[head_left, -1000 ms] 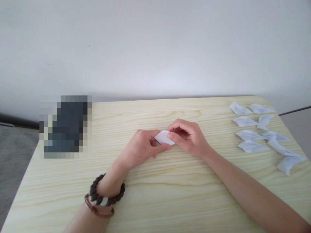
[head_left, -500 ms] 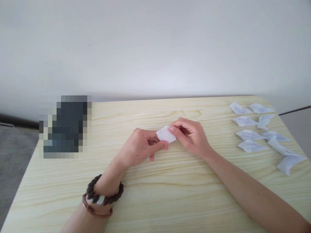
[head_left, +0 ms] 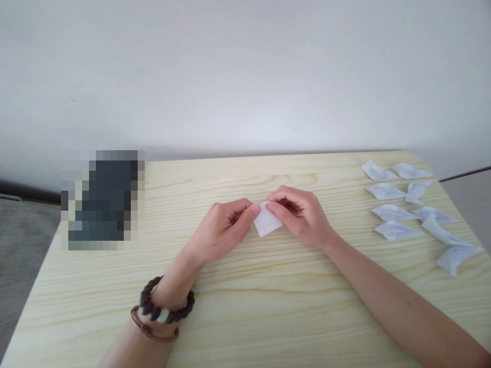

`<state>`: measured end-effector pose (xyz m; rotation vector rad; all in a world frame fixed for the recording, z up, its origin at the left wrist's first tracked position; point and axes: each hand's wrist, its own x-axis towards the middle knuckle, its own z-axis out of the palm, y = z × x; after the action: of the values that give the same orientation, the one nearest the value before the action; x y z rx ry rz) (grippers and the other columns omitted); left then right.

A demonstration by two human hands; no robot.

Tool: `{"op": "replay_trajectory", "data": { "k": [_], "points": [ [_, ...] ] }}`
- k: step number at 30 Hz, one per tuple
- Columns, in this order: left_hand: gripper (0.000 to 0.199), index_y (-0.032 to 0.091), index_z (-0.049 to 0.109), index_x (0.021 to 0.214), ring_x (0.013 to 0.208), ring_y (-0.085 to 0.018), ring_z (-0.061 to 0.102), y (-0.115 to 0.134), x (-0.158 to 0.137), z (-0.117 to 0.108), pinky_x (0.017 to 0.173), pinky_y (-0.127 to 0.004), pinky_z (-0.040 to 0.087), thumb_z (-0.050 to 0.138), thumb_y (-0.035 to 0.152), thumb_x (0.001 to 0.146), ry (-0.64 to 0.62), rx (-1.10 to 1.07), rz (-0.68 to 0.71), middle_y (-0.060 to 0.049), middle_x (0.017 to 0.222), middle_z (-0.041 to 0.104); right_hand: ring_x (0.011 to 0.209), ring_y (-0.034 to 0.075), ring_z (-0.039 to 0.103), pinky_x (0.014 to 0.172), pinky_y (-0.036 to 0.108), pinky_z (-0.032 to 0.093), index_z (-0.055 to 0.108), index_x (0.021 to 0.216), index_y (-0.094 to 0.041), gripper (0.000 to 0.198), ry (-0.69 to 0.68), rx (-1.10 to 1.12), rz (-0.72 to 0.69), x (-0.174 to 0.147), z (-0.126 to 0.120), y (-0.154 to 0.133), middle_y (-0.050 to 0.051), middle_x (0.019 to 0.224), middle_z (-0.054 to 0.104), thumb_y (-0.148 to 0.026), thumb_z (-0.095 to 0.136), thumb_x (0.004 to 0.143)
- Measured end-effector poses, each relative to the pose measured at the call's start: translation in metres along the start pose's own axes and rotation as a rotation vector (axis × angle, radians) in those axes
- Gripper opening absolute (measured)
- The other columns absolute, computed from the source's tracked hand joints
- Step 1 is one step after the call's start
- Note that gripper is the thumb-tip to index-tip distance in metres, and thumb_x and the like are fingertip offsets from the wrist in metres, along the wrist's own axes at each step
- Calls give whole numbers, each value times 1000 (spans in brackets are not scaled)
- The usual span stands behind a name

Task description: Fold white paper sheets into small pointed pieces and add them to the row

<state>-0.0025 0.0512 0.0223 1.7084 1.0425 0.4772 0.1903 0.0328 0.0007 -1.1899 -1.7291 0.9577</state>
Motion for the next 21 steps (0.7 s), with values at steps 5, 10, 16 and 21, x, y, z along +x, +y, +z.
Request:
{"op": "replay_trajectory", "data": {
  "k": [5,10,16,21],
  "points": [
    [36,15,54,66,54,-8,34,-3,2,1,49,-21,27,46,37,93,49,92,30,5,58,41,57,8,45,48,21,33,61,79,-17,15,-25,-15,-5,1,0,-2,-1,69,57,-24,55,90],
    [36,15,56,68,56,-9,37,-5,2,5,52,-21,29,46,39,93,170,62,21,4,59,44,53,7,41,46,21,31,62,85,-18,15,-30,37,74,1,0,0,-2,65,54,-31,57,90],
    [30,15,62,85,54,-9,41,-8,2,8,48,-20,31,59,45,84,143,-59,10,2,66,54,52,8,43,48,22,34,63,80,-18,19,8,34,90,1,2,4,-2,64,56,-36,62,86],
    [30,15,63,76,51,-8,44,-13,3,9,46,-19,32,64,44,81,99,-19,-69,4,57,57,52,8,47,47,21,35,65,76,-18,18,59,28,74,2,4,5,-2,63,60,-34,66,84]
  ]
}}
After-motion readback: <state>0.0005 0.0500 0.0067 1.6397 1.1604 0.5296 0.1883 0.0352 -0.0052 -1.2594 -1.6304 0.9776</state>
